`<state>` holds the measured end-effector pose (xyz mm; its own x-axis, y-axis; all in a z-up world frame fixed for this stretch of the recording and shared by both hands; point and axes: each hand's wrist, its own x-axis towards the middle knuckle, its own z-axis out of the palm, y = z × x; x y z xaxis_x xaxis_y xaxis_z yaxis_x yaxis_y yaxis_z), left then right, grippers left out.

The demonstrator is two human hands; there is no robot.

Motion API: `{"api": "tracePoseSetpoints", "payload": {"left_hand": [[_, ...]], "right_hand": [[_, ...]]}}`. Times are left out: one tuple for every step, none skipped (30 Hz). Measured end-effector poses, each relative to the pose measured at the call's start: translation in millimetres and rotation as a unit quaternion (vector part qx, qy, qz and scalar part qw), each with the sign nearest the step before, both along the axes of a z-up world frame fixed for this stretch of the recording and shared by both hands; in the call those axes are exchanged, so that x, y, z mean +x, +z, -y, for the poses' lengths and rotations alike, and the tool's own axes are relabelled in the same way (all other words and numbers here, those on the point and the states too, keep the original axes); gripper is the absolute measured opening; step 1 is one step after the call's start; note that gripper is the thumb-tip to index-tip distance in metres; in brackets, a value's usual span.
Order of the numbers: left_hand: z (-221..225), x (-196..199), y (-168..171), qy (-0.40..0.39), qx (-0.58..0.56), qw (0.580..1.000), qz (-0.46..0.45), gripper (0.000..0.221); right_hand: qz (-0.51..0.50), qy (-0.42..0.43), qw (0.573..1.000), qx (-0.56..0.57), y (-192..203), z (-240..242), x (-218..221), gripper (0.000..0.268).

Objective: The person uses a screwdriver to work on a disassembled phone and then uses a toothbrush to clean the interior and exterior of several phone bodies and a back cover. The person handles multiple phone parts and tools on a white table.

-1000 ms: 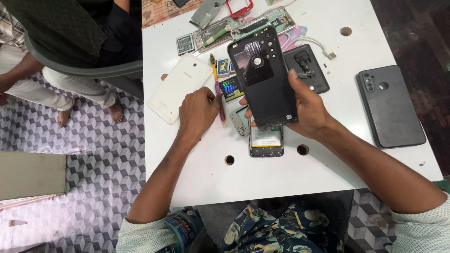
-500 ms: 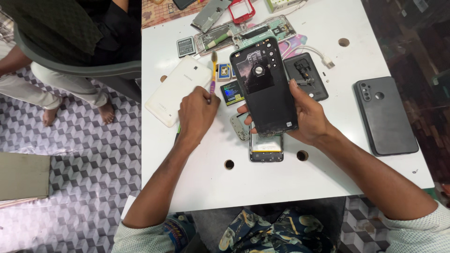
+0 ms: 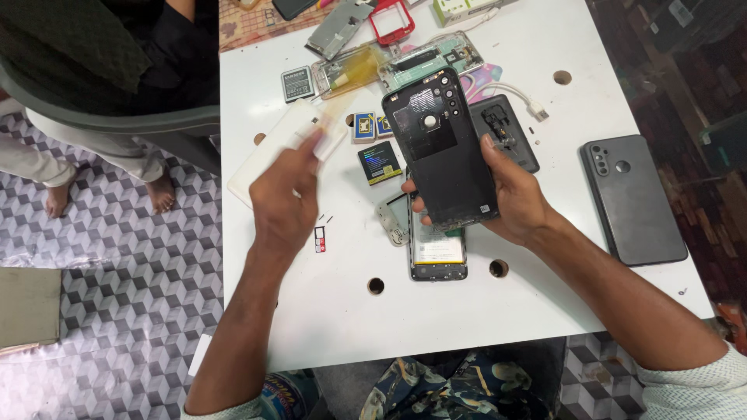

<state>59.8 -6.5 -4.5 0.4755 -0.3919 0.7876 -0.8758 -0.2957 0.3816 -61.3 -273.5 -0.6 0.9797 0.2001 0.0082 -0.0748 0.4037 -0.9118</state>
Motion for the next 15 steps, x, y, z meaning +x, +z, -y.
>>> {"api": "tracePoseSetpoints", "payload": {"left_hand": [[-1.4,-1.1,0.8,-0.022,0.050,0.996,0.068,0.036],[-1.6,-1.4,1.1,-0.044,0.099,0.985,0.136,0.040],[-0.5,-1.2,0.9,-0.033,0.105,0.984,0.142,0.041],[1.2,-0.7,0.5,-0.022,0.111,0.982,0.148,0.042],[1.6,-1.0,0.1,-0.011,0.119,0.981,0.154,0.043],[1.7,-2.0,0.0,0.003,0.115,0.984,0.137,0.045],[1.6,-2.4,0.9,0.016,0.112,0.986,0.121,0.047],[1.3,-3.3,2.4,0.028,0.109,0.988,0.106,0.048],[0.8,-3.5,4.5,-0.002,0.136,0.983,0.126,0.049],[-1.1,-4.3,6.9,-0.033,0.164,0.975,0.147,0.051],[-2.4,-4.7,8.9,-0.064,0.190,0.965,0.167,0.052],[-3.7,-4.7,10.4,-0.064,0.193,0.964,0.171,0.052],[-5.6,-4.3,11.6,-0.064,0.197,0.963,0.175,0.051],[-7.4,-3.5,12.1,-0.064,0.200,0.961,0.179,0.051],[-9.9,-2.6,12.2,-0.032,0.183,0.967,0.173,0.050]], "right_hand": [[-0.007,-0.004,1.000,-0.006,0.8,0.5,-0.4,0.078],[-0.014,-0.009,1.000,-0.012,1.4,0.6,-1.1,0.078],[-0.018,-0.010,1.000,-0.013,2.6,1.4,-1.7,0.078],[-0.021,-0.011,1.000,-0.015,3.6,2.0,-2.5,0.078],[-0.025,-0.012,1.000,-0.014,3.6,1.6,-3.0,0.078],[-0.025,-0.009,1.000,-0.014,3.7,1.8,-3.2,0.079],[-0.024,-0.007,1.000,-0.013,4.0,2.7,-2.9,0.079],[-0.022,-0.005,1.000,-0.012,4.5,3.8,-2.6,0.079],[-0.028,-0.012,1.000,-0.009,5.2,5.3,-1.9,0.079],[-0.033,-0.019,0.999,-0.007,6.0,6.8,-1.2,0.080],[-0.038,-0.026,0.999,-0.006,6.7,8.6,-0.4,0.081],[-0.027,-0.023,0.999,-0.004,7.0,9.9,0.7,0.080],[-0.016,-0.020,1.000,-0.001,7.1,11.3,1.3,0.080],[-0.005,-0.017,1.000,0.001,6.8,11.9,1.3,0.080],[-0.013,-0.015,1.000,-0.012,6.2,11.9,1.2,0.081]]}}
